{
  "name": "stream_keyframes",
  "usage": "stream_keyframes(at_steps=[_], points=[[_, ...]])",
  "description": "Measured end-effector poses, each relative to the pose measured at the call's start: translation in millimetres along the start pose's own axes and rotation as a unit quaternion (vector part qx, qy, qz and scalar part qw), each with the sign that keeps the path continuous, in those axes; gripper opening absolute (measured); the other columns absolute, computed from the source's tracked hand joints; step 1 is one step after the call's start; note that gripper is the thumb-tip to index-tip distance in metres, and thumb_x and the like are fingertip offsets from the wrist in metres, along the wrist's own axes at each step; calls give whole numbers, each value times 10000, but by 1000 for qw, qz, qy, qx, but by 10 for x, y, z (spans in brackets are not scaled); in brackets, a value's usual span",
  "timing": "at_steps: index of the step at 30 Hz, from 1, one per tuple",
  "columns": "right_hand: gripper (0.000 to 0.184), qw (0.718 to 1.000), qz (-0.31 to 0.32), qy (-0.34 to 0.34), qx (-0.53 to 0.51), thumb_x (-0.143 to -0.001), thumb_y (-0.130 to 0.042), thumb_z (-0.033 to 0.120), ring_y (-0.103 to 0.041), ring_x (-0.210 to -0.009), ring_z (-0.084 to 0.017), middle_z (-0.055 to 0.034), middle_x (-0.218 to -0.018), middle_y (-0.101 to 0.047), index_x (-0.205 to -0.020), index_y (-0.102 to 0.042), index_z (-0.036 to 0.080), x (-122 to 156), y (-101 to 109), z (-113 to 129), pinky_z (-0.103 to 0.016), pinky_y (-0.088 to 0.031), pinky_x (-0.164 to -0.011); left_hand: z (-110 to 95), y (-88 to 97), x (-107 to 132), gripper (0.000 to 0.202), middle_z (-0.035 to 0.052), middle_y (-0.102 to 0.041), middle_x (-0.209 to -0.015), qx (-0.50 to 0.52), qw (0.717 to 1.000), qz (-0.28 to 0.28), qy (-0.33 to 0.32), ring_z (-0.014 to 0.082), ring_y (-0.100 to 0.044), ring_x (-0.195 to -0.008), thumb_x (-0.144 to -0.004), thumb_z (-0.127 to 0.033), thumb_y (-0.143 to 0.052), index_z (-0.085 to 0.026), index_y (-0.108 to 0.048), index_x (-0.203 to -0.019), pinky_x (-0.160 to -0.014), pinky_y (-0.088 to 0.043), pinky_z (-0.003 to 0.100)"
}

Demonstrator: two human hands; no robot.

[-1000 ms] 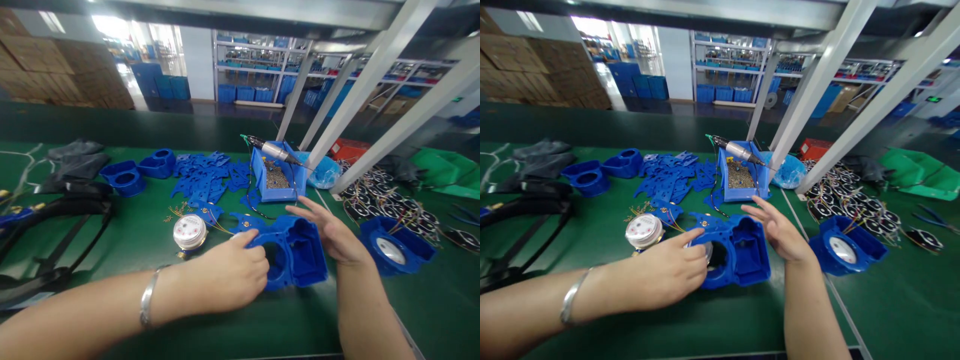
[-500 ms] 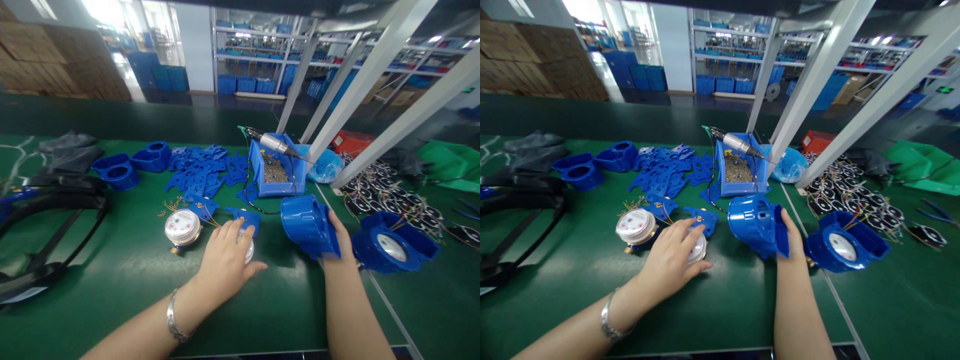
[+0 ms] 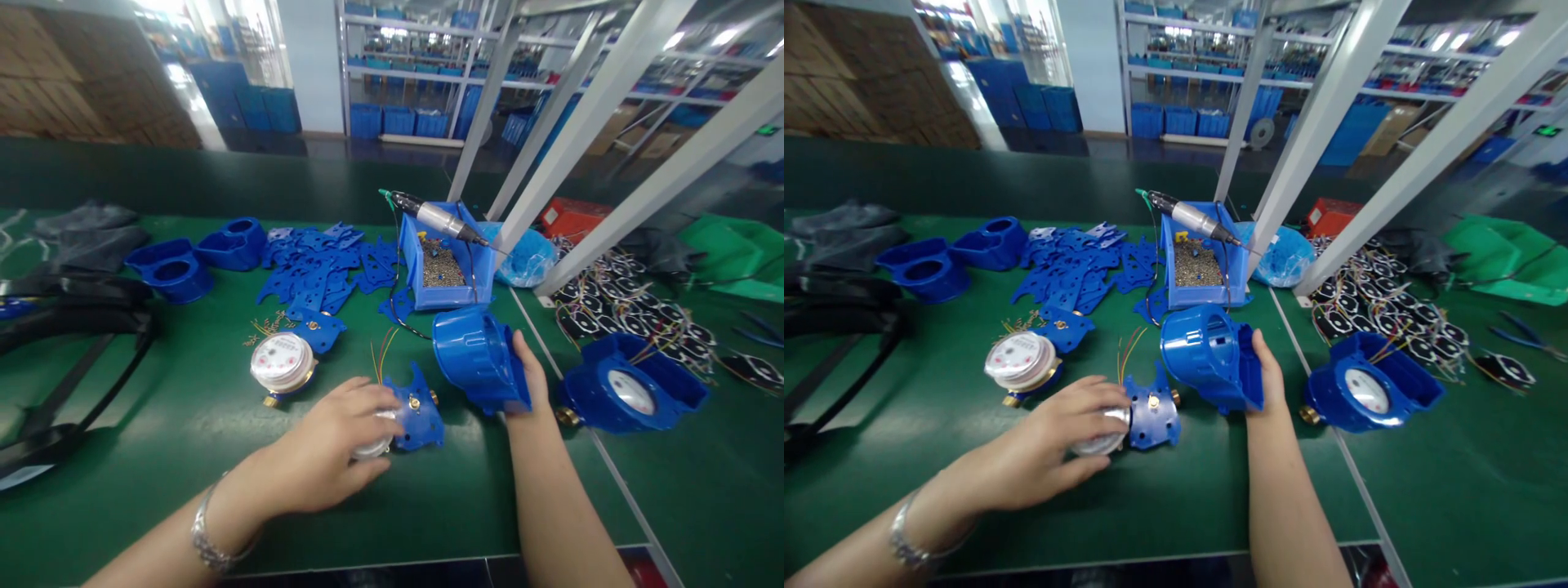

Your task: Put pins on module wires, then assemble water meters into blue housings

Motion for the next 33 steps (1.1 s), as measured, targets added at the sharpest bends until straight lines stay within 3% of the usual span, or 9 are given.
stream_keyframes(at_steps=[3, 5, 6, 9, 11, 15, 19, 26, 33], points=[[351, 998, 35, 31, 34, -710, -471, 585, -587, -933, -271, 3, -787, -675, -808, -617, 281, -12, -26, 64, -497, -433, -851, 421, 187, -35, 213, 93, -622, -927, -19, 983, -64, 172, 181, -578, -856, -826, -301, -394, -166, -551, -875, -727, -450, 324], [350, 997, 39, 49, 36, -708, -477, 584, -578, -953, -271, 4, -786, -675, -810, -615, 279, -13, -20, 106, -497, -430, -854, 668, 188, -86, 243, 71, -630, -745, -72, 960, -41, 266, 191, -589, -682, -842, -305, -334, -159, -528, -853, -606, -437, 317], [346, 997, 35, 54, 31, -709, -478, 580, -576, -957, -269, 6, -783, -675, -805, -615, 278, -13, -7, 119, -493, -429, -858, 743, 143, -143, 245, 66, -625, -698, -94, 955, -13, 283, 199, -583, -638, -840, -298, -324, -157, -523, -847, -576, -423, 316], [333, 999, 16, 46, 12, -715, -477, 569, -577, -958, -260, 9, -767, -673, -786, -615, 275, -14, 39, 106, -475, -428, -870, 859, -49, -353, 213, 71, -634, -710, -86, 958, 55, 267, 202, -585, -641, -815, -262, -346, -162, -534, -802, -566, -404, 299], [337, 999, 9, 36, 2, -715, -476, 567, -578, -959, -255, 3, -767, -673, -786, -616, 269, -17, 58, 82, -463, -428, -876, 895, -145, -447, 180, 65, -645, -739, -27, 965, 65, 252, 182, -588, -660, -788, -249, -386, -166, -546, -783, -573, -405, 272], [371, 999, 17, 35, 4, -713, -472, 580, -571, -972, -253, -12, -797, -673, -829, -615, 258, -21, 50, 67, -455, -423, -883, 837, -153, -508, 128, 43, -658, -748, 74, 969, 32, 235, 144, -590, -664, -747, -226, -442, -163, -547, -786, -590, -412, 238], [390, 1000, 22, 21, 6, -703, -485, 587, -579, -951, -251, -15, -810, -670, -856, -613, 252, 2, 4, 22, -453, -425, -878, 679, -77, -486, 85, 16, -655, -701, 67, 970, -2, 233, 145, -586, -640, -724, -224, -487, -175, -555, -741, -572, -409, 244], [442, 994, 43, -78, -57, -707, -478, 591, -606, -866, -264, -45, -823, -670, -894, -613, 215, 141, -240, -242, -465, -447, -824, 585, -31, -387, 158, 12, -673, -722, 144, 955, -83, 248, 145, -596, -662, -741, -245, -501, -173, -630, -797, -639, -441, 258], [340, 993, 75, -49, -76, -712, -526, 516, -594, -890, -252, -34, -810, -665, -859, -599, 219, 239, -486, -237, -431, -438, -830, 521, -43, -367, 182, 2, -652, -643, 173, 959, -84, 211, 151, -570, -652, -718, -210, -502, -157, -661, -646, -637, -455, 249]])
Point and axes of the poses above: each hand's wrist, its own x-axis away from the middle knuckle, its own y-axis out of the back of the hand, z = x × y, the point moved 10 cm from there along -x, towards the middle knuckle
